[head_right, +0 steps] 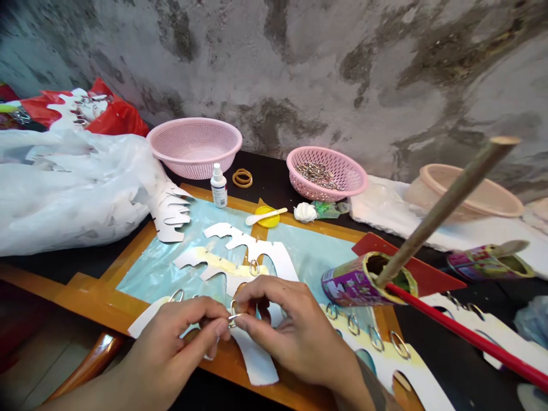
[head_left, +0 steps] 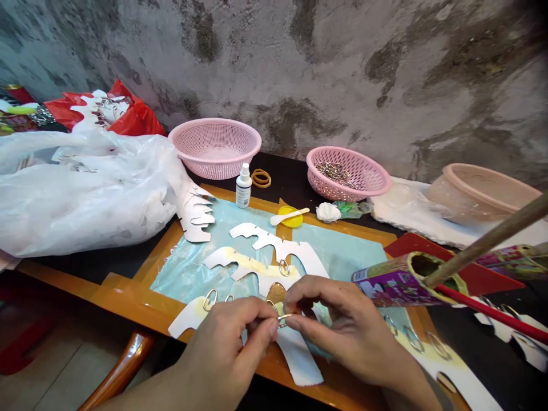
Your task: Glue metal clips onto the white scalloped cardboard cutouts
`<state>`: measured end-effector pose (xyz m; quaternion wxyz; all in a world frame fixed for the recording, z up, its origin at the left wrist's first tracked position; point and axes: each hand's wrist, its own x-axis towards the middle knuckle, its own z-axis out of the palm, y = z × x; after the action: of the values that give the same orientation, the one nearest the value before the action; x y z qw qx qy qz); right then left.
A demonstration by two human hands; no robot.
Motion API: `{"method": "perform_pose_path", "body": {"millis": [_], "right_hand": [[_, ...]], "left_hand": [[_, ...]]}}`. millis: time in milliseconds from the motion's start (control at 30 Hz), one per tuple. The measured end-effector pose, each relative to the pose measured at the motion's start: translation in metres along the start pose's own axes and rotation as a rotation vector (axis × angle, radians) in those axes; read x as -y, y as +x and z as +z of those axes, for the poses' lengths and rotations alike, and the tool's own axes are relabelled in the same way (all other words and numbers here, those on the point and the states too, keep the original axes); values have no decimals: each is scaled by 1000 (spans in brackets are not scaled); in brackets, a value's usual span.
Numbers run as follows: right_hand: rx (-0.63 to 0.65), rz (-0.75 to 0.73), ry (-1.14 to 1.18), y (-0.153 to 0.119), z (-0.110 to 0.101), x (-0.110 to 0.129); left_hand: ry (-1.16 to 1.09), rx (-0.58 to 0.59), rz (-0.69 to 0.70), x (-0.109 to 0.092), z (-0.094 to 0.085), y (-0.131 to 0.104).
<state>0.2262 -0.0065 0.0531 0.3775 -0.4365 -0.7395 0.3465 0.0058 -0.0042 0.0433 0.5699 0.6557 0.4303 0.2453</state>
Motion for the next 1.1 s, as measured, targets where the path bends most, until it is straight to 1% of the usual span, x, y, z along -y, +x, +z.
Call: {"method": "perform_pose_path", "body": {"millis": [67,133,167,200,233,267,333,400,433,500,600,700,800,967,1100], "right_hand": [[-16,101,50,1,1,-3],[9,157,120,3,1,-7],[26,175,156,4,2,-9],[28,190,180,6,2,-10],[10,202,176,8,2,-11],[-15,208,136,11,2,-13],[-39,194,-25,21,1,-15],[3,150,-201,34,0,-19],[50,126,-276,41,-1,-22],[157,81,-397,54,-2,-27],[259,38,-512,66,1,-37],[275,14,-567,71,5,-44],[296,-23,-612,71,8,-49],[275,-71,-651,71,11,-55],[232,-105,-676,66,9,-51]], "left_hand": [[-89,-9,-20,2,3,0],[-200,-16,-96,5,5,2],[-213,-22,-127,7,5,3],[-180,-32,-131,9,5,4],[-103,-54,-96,11,4,5],[13,-86,-10,14,3,5],[335,-163,252,20,3,5],[677,-202,502,29,6,4],[823,-193,581,33,8,3],[1025,-149,649,41,12,1],[1145,-108,676,48,16,-1],[1166,-84,678,49,15,-2],[1144,-78,660,46,14,-2],[1119,-98,637,37,15,-2],[1120,-83,623,34,15,-2]]}}
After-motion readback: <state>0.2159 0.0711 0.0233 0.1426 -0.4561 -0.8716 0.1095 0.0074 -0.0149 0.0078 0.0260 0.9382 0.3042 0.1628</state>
